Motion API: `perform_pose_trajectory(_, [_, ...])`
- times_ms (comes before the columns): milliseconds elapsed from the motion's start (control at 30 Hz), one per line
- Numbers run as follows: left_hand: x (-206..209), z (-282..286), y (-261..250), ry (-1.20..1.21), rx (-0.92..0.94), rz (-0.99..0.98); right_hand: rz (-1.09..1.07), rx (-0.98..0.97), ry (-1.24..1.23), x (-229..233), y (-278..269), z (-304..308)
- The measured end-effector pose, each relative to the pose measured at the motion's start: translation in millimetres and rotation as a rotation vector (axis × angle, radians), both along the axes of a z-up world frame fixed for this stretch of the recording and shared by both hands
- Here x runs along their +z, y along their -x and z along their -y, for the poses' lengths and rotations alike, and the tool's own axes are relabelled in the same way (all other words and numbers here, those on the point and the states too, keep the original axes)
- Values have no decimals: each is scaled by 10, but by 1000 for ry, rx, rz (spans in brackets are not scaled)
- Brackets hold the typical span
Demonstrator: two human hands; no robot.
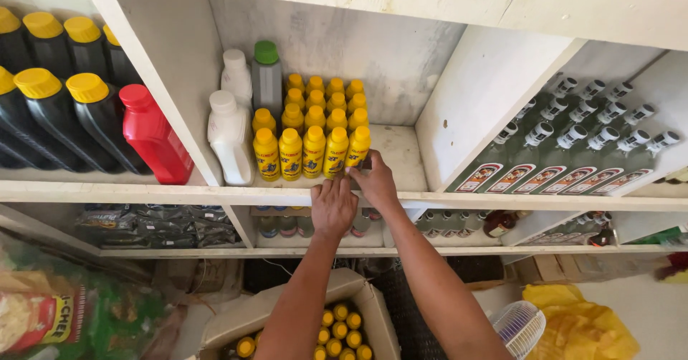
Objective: The person repeatedly picks yellow bottles from a cardboard box and places them upright on a middle shelf in a store aisle. The action is performed one bottle at a time throughout the clip.
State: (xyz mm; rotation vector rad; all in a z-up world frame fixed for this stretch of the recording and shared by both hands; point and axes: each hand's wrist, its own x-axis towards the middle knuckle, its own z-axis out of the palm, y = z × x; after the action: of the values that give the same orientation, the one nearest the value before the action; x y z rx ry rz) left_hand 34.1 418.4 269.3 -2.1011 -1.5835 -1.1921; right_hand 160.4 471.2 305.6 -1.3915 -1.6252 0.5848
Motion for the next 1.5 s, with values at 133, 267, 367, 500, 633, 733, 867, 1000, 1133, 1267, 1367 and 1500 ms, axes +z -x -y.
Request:
perform_pose_trajectory(133, [-18, -18, -6, 22, 6, 0, 0, -4, -46, -29, -1, -19])
perform_pose_trajectory(267, [11, 12, -1, 37, 22, -8, -16, 11, -135, -116, -39, -4])
perform_pose_trajectory(367, [33, -23, -7, 101, 32, -4, -104, 36, -259, -165, -71, 203])
perform_pose_trajectory(500, [37, 159, 81, 71, -61, 80, -230, 4, -256, -663, -12, 1222])
perform_pose_trajectory(633, [-126, 969, 311, -51, -190, 330, -280, 449, 456, -2473, -152, 2739])
perform_pose_trajectory(733, [-1488, 1844, 477, 406, -207, 594, 181, 364, 781, -2612, 61, 3557])
perform_pose_trajectory(867, [-3056, 3202, 700, 903, -69, 374, 170, 441, 796, -2606, 69, 3777])
perform_pose_trajectory(1000, [-3362, 3729, 791, 1068, -73, 363, 243, 564, 758, -2869, -65, 3899])
perform_pose_trajectory(1133, [-3544, 3778, 882, 1200, -49, 137, 435, 792, 586, -2805, 17, 3938])
perform_pose_trajectory(1267, [-3542, 4171, 906, 975, -161, 152, 528, 851, 614, -3973, -181, 3949])
perform_pose_trajectory(1367, [-3520, 4513, 693, 1081, -171, 201, 547, 898, 616, -4075, -184, 4147])
perform_pose_trajectory(1500, [-3726, 4389, 911, 1148, -178, 221, 491, 765, 663, -3237, -54, 4106])
